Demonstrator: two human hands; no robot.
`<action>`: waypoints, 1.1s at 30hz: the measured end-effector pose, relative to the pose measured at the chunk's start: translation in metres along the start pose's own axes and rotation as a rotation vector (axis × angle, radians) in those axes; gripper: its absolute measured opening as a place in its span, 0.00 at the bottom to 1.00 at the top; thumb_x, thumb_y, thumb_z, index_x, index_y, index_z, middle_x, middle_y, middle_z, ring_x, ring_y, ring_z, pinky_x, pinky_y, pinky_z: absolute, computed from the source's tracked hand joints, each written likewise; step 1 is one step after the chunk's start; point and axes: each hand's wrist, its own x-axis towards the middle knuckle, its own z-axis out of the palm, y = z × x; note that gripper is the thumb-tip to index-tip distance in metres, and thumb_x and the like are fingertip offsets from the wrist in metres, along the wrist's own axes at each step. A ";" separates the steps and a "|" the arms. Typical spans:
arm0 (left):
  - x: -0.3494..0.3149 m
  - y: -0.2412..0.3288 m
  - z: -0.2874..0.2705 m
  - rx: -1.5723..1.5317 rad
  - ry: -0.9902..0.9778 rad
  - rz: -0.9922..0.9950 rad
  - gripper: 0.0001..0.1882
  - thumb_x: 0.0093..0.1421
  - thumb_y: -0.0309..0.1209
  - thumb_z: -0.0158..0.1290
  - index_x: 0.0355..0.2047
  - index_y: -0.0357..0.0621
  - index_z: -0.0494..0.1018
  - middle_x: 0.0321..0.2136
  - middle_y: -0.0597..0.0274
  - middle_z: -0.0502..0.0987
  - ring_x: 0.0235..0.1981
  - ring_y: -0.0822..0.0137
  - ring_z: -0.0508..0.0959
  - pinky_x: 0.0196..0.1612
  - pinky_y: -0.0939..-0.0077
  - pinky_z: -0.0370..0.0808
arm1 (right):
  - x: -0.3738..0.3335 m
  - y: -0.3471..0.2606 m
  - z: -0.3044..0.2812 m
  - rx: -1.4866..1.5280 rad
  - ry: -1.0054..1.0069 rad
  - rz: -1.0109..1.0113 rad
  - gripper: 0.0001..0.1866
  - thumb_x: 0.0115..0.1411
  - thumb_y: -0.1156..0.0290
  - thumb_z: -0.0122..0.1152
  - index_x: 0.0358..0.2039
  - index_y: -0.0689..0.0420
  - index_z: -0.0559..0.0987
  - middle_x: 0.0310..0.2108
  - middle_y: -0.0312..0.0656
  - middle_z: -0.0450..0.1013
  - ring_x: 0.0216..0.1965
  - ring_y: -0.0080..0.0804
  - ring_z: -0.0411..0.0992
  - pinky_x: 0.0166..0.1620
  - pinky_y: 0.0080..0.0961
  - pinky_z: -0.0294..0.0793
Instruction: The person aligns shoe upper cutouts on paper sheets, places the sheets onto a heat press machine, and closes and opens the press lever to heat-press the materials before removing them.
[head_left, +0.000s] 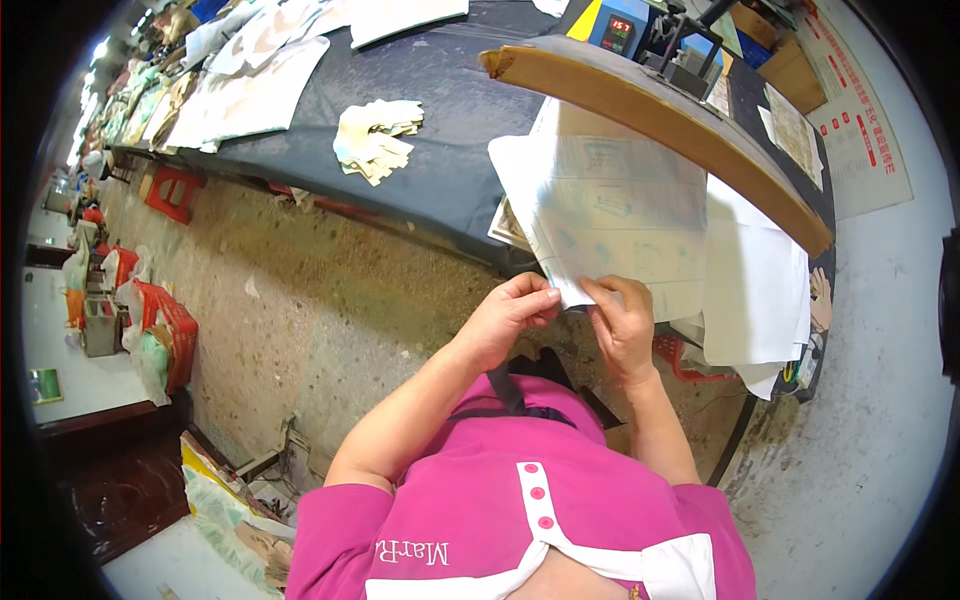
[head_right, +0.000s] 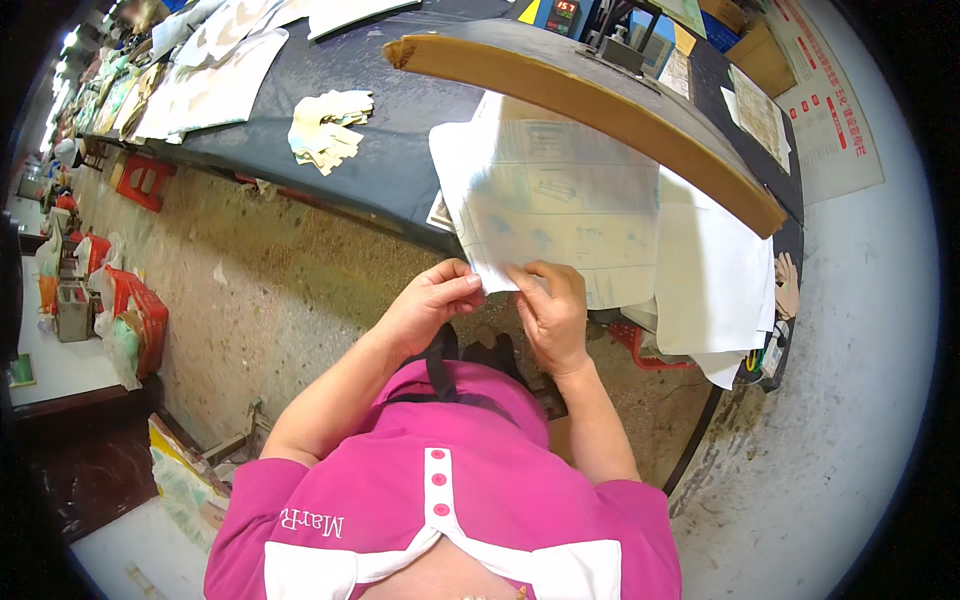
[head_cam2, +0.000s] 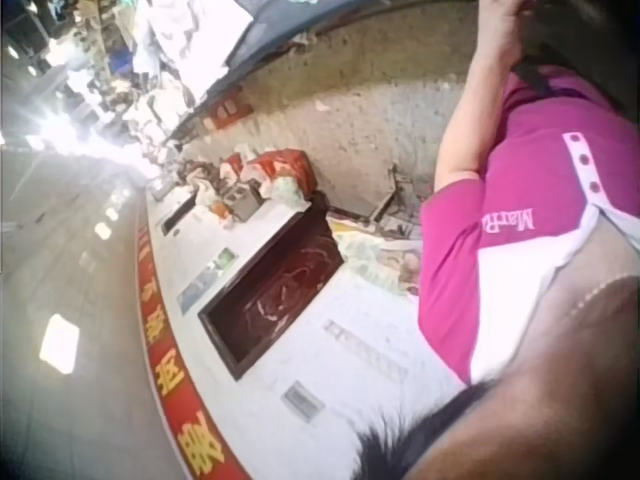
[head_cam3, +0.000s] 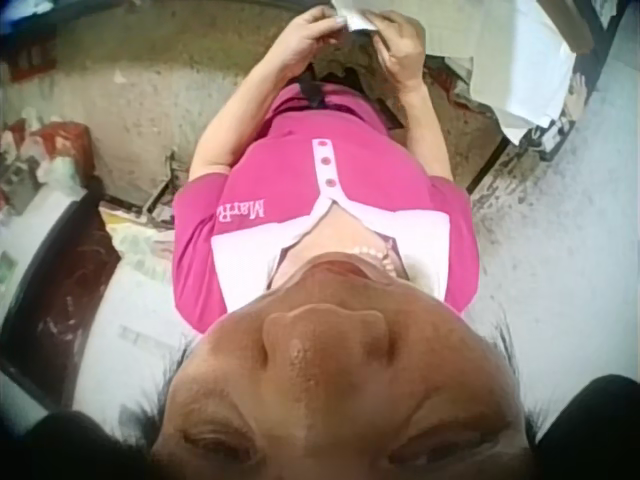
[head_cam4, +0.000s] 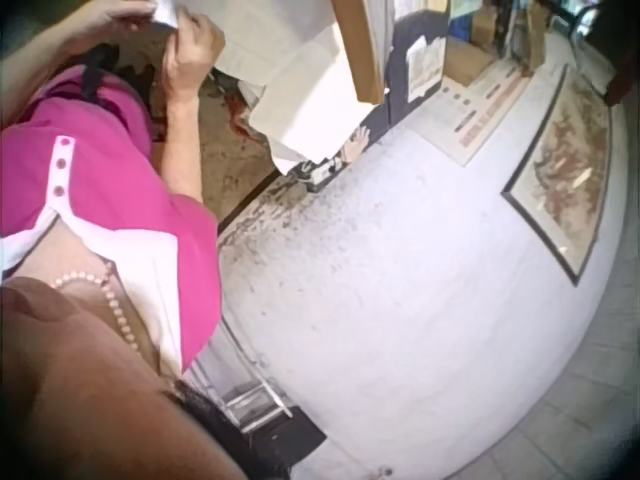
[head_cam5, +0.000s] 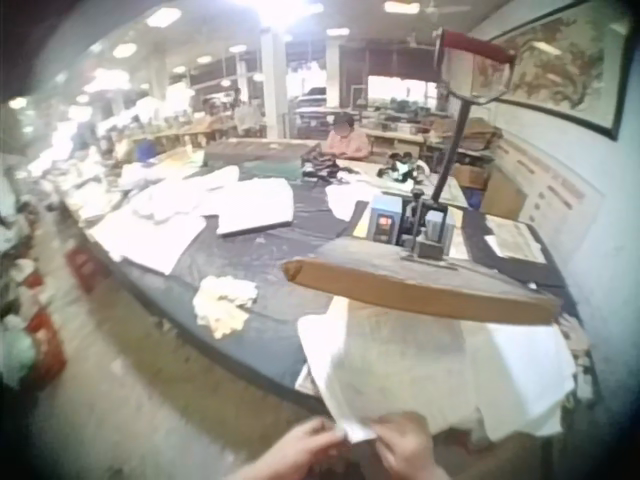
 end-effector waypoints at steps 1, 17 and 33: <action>-0.002 0.001 -0.006 -0.003 -0.003 -0.001 0.09 0.61 0.38 0.58 0.36 0.48 0.74 0.31 0.72 0.76 0.34 0.79 0.73 0.39 0.84 0.68 | 0.003 0.000 0.000 -0.003 -0.002 0.001 0.21 0.47 0.78 0.65 0.45 0.51 0.81 0.39 0.39 0.73 0.41 0.42 0.70 0.47 0.36 0.68; -0.025 0.045 -0.236 -0.192 0.211 -0.036 0.08 0.63 0.35 0.55 0.41 0.49 0.72 0.36 0.66 0.78 0.37 0.70 0.78 0.40 0.73 0.75 | 0.125 -0.142 0.073 0.091 0.054 -0.164 0.13 0.54 0.80 0.64 0.41 0.56 0.81 0.32 0.40 0.75 0.31 0.36 0.72 0.35 0.28 0.72; -0.042 0.084 -0.360 -0.609 0.137 0.142 0.41 0.62 0.63 0.43 0.68 0.56 0.51 0.54 0.50 0.66 0.56 0.55 0.68 0.57 0.52 0.64 | 0.297 -0.242 0.138 1.135 0.539 0.404 0.18 0.64 0.65 0.58 0.50 0.62 0.75 0.43 0.36 0.74 0.43 0.22 0.72 0.48 0.19 0.69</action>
